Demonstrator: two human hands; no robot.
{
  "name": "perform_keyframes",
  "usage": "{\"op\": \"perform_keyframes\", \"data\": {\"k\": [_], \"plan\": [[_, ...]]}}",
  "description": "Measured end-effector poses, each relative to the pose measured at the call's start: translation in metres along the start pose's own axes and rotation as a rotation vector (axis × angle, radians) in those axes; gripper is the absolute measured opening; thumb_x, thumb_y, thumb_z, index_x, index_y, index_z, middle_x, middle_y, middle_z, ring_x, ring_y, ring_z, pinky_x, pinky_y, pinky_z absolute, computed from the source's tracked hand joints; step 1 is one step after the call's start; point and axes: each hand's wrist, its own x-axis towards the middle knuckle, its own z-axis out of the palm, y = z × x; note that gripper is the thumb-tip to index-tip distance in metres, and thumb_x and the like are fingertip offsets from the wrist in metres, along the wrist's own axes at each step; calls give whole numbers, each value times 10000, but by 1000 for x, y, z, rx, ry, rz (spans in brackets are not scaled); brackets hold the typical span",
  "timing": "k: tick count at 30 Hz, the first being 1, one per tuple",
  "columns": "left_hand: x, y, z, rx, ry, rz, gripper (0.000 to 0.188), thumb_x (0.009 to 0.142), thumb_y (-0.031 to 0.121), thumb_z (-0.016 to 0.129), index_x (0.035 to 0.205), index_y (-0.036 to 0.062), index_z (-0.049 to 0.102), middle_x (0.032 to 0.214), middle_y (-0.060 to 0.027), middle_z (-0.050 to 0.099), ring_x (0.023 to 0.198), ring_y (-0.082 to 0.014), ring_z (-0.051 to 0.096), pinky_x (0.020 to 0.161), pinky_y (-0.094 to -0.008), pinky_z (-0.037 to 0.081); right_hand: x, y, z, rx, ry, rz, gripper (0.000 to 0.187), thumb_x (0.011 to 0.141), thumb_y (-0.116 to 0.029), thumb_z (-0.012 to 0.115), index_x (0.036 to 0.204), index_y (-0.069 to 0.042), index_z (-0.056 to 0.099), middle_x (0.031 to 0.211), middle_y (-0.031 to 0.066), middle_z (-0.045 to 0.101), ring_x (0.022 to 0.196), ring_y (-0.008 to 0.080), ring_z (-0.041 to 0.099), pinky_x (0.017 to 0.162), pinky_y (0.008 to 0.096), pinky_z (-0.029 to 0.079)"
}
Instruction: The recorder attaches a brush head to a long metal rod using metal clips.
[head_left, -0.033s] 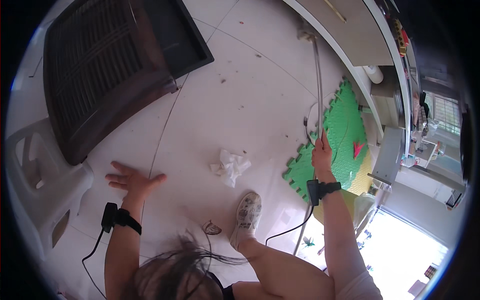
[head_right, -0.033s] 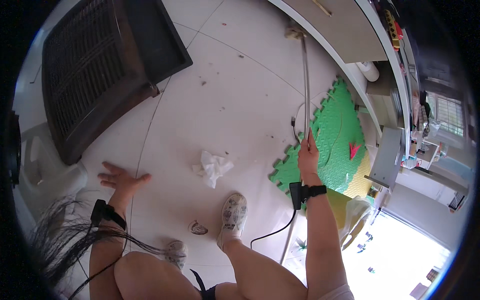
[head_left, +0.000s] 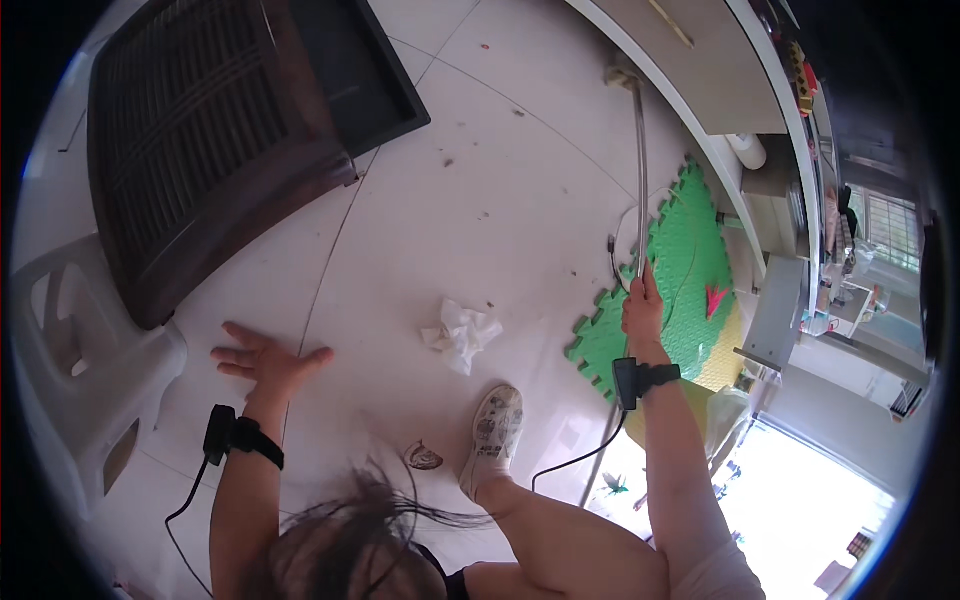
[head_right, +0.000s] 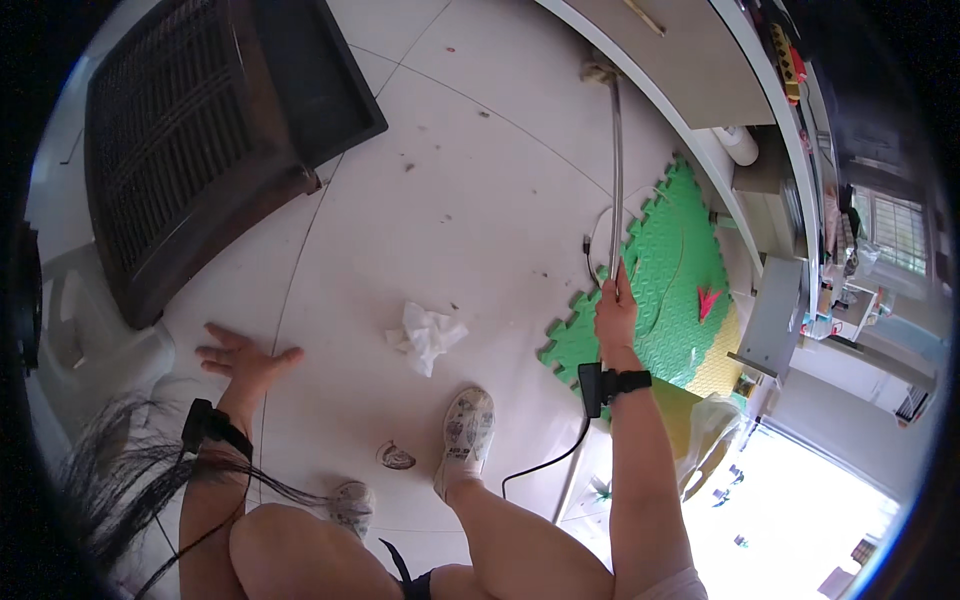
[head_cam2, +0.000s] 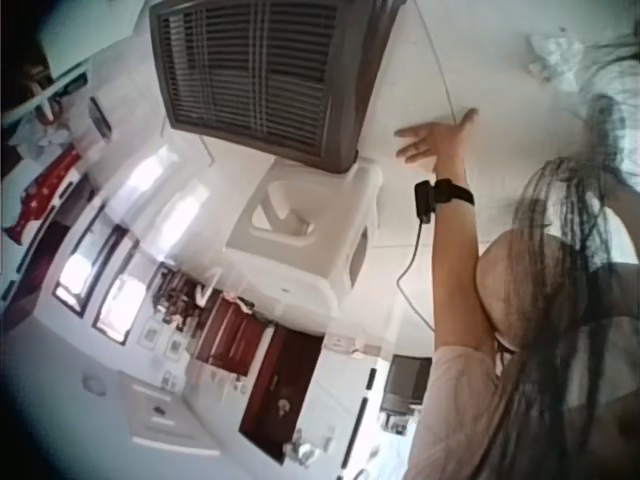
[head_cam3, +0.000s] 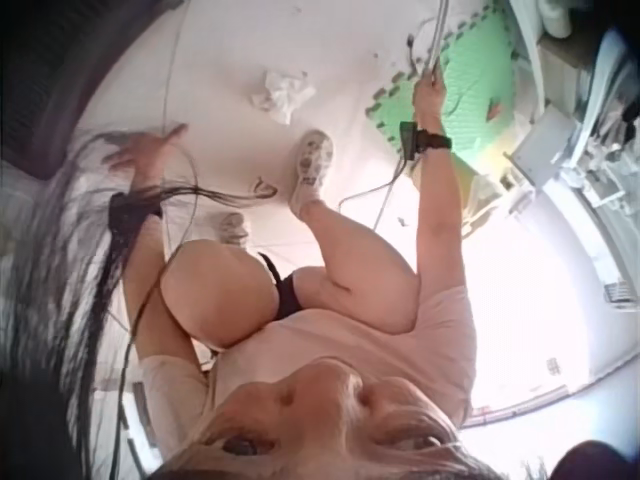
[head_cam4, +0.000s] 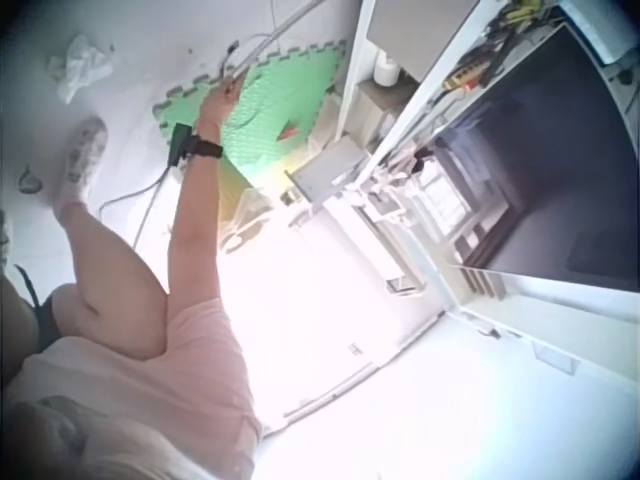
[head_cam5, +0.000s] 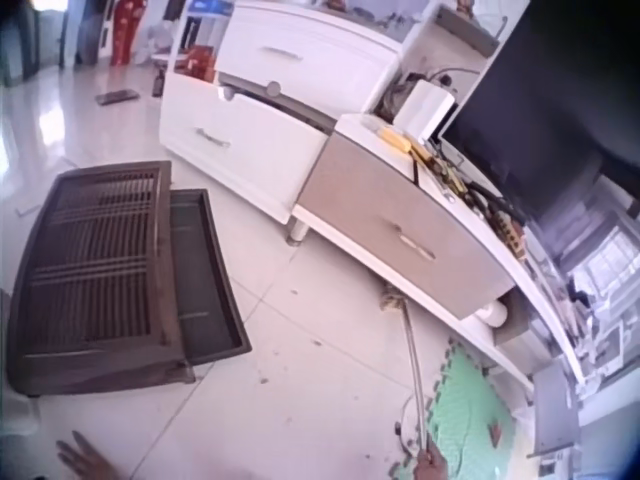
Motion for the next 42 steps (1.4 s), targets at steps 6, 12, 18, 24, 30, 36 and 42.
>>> {"op": "perform_keyframes", "data": {"k": [6, 12, 18, 24, 30, 36, 42], "plan": [[-1, 2, -6, 30, 1, -33, 1473, 475, 328, 877, 1303, 158, -329, 1308, -216, -419, 1259, -385, -319, 926, -719, 61, -29, 11, 52, -112, 10, -114, 453, 900, -128, 459, 1343, -111, 369, 621, -32, 418, 510, 61, 367, 451, 227, 333], [-3, 9, -5, 42, -29, -39, 1468, 483, 331, 874, 1301, 151, -332, 1306, -215, -422, 1258, -379, -325, 937, -708, 51, -26, 35, 13, -182, -118, -338, 465, 899, -95, 451, 1353, -116, 354, 626, -41, 384, 526, 48, 337, 462, 202, 310], [0, 2, -6, 31, -35, -17, 1459, 496, 344, 867, 1297, 141, -335, 1305, -222, -419, 1258, -385, -321, 949, -697, 48, 3, -8, 5, -28, -22, 24, 435, 924, -197, 422, 1348, -128, 355, 596, -41, 403, 470, 37, 356, 395, 200, 312], [-1, 5, -2, 46, -23, -7, 1461, 488, 343, 870, 1301, 139, -327, 1307, -228, -412, 1259, -395, -314, 950, -695, 51, -29, -13, 50, -207, -95, -181, 449, 921, -175, 430, 1358, -124, 341, 631, -47, 402, 516, 30, 354, 453, 193, 325], [4, 0, -1, 20, -12, 11, 1463, 484, 342, 870, 1300, 150, -329, 1304, -224, -418, 1258, -392, -316, 948, -695, 50, -55, 25, 12, -86, -318, -293, 471, 915, -108, 424, 1373, -123, 318, 633, -79, 336, 510, 13, 291, 448, 167, 275], [-2, 4, -3, 5, -46, 4, 1454, 498, 340, 864, 1297, 153, -336, 1297, -216, -431, 1256, -388, -322, 936, -705, 45, -74, 70, -40, -62, -107, -203, 462, 918, -89, 404, 1371, -113, 316, 620, -92, 311, 478, -6, 267, 410, 157, 231], [-2, 4, -5, 10, -35, -10, 1441, 514, 326, 860, 1297, 152, -336, 1304, -225, -420, 1260, -392, -314, 927, -712, 53, -96, 108, -64, 91, -35, -32, 473, 912, -101, 404, 1375, -130, 313, 613, -92, 334, 478, 5, 285, 409, 171, 248]]}}
